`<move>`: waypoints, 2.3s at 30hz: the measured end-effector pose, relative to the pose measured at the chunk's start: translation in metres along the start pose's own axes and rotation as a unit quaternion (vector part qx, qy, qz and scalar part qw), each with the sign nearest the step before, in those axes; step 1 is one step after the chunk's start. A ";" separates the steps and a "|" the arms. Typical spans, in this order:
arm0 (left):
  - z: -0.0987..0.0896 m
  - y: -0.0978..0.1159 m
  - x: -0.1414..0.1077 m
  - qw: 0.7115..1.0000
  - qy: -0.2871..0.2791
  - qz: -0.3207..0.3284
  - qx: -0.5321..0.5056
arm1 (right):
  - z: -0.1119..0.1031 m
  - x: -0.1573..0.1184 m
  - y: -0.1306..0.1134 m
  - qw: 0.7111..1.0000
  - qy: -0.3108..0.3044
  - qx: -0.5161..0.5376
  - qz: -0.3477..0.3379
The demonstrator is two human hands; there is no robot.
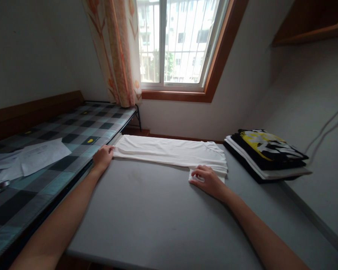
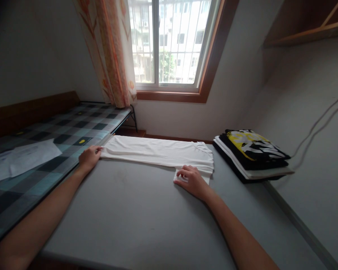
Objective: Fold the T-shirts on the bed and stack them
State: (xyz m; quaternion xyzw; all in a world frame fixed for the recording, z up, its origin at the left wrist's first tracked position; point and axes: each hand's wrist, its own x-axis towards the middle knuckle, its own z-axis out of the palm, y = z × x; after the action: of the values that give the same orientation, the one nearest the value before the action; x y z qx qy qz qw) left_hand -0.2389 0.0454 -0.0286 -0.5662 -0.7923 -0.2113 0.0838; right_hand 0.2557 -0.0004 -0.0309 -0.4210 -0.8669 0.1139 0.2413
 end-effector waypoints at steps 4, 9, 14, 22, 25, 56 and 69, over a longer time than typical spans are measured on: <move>-0.001 0.002 0.000 1.000 0.012 -0.012 -0.015 | -0.007 0.000 0.000 0.996 -0.040 0.070 0.035; -0.003 -0.001 0.001 0.999 0.033 -0.033 -0.023 | -0.030 -0.006 0.006 0.976 -0.150 0.122 0.098; -0.003 -0.003 0.003 0.998 0.030 -0.061 -0.014 | -0.037 -0.010 0.008 0.963 -0.185 0.137 0.142; 0.002 -0.001 0.001 0.999 0.016 -0.022 -0.023 | -0.031 0.006 -0.010 0.972 -0.162 0.100 0.137; 0.004 -0.002 0.002 0.999 0.020 -0.008 -0.038 | -0.022 0.026 -0.017 0.991 -0.095 0.050 0.083; 0.011 0.030 -0.008 0.954 -0.035 0.267 -0.132 | 0.041 0.101 -0.038 0.983 -0.013 -0.136 0.125; 0.013 0.035 -0.010 0.938 -0.023 0.339 -0.063 | 0.050 0.096 -0.026 0.988 0.061 -0.130 0.056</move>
State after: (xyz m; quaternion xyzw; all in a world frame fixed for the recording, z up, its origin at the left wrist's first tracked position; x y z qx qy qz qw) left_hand -0.2011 0.0520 -0.0359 -0.8103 -0.5397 -0.2073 0.0964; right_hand 0.1616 0.0586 -0.0325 -0.5027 -0.8331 -0.0121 0.2304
